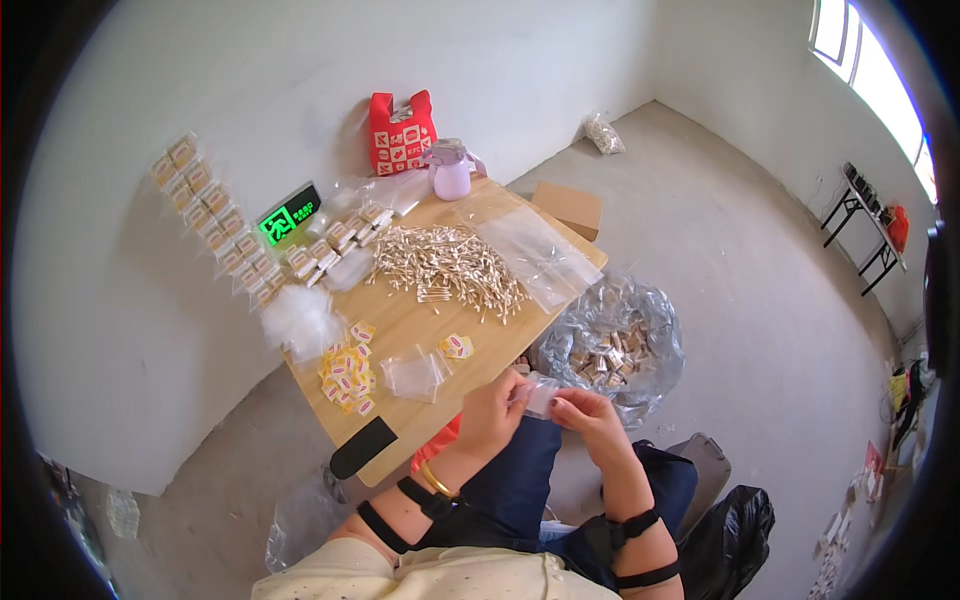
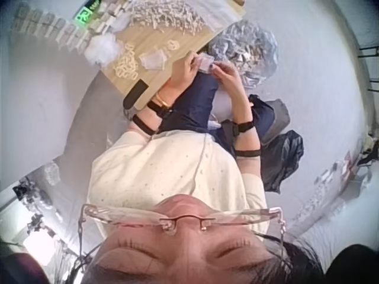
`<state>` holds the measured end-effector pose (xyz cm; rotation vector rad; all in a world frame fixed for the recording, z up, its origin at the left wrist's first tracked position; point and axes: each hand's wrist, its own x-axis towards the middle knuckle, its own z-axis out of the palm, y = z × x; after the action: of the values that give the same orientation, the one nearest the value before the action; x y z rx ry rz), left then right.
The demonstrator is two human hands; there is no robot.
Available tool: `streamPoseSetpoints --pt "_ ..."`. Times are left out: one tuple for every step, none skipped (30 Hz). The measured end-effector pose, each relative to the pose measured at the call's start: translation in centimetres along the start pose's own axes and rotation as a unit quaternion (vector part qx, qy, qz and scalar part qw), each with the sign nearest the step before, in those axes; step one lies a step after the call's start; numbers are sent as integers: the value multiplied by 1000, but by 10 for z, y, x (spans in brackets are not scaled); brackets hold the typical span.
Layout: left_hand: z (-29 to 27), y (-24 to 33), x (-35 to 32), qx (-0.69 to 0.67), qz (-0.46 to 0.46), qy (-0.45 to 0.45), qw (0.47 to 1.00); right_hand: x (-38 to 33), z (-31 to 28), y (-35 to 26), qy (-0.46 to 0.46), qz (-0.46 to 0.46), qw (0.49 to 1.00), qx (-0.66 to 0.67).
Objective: The person sits on the floor and repeatedly picks up bundles of cotton swabs from a large plastic bag. They place the swabs into small clear plastic bags, seal them, and then place a yellow label on the package. The finished packages are set aside on a wooden table.
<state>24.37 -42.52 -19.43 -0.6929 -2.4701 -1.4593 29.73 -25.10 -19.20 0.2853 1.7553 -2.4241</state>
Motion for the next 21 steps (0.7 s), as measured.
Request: streamPoseSetpoints --pt "-6 -6 -2 -17 -27 0 999 8 4 7 -14 -10 1000 -22" --pt "-11 -11 -3 -37 -42 7 998 15 9 12 -14 -10 999 -33" --pt "-16 -17 -4 -57 -58 13 997 23 15 15 -13 -10 999 -45" --pt "-20 -24 -6 -76 -74 19 994 29 20 18 -13 -9 998 -56" --pt "-24 -33 -6 -80 -77 26 994 34 30 17 -16 5 998 -54" --pt "-26 -42 -7 -110 -84 39 990 38 35 20 -22 8 997 -75" --pt "-28 -50 -9 -140 -92 52 984 45 39 25 -28 11 995 -96" --pt "-29 -56 -9 -173 -100 63 978 51 38 31 -31 15 992 -118" --pt "-32 -61 -10 -209 -161 63 963 57 37 36 -18 13 991 -129" --pt "-38 -67 -9 -244 -222 63 942 63 35 41 -4 11 990 -141" --pt "-44 -73 -10 -277 -281 63 917 70 32 46 9 9 988 -153" --pt "-51 -86 -10 -274 -274 88 918 80 29 52 32 -13 983 -181" --pt "-55 -107 -11 -268 -268 115 918 93 26 61 53 -36 976 -208" --pt "-60 -125 -15 -264 -265 140 917 102 23 69 75 -55 968 -235" --pt "-67 -136 -18 -269 -297 133 906 109 28 69 115 -101 950 -273" --pt "-76 -147 -21 -274 -329 126 895 115 32 69 133 -132 925 -331" --pt "-82 -153 -22 -279 -360 119 882 121 39 64 151 -164 894 -388" --pt "-84 -157 -23 -282 -378 122 873 127 46 62 167 -196 859 -442" --pt "-86 -160 -25 -284 -396 124 864 139 47 71 169 -246 821 -486" --pt "-87 -161 -25 -285 -413 127 855 149 52 74 154 -280 804 -501" --pt "-86 -162 -24 -275 -405 132 862 159 56 78 139 -313 785 -515"
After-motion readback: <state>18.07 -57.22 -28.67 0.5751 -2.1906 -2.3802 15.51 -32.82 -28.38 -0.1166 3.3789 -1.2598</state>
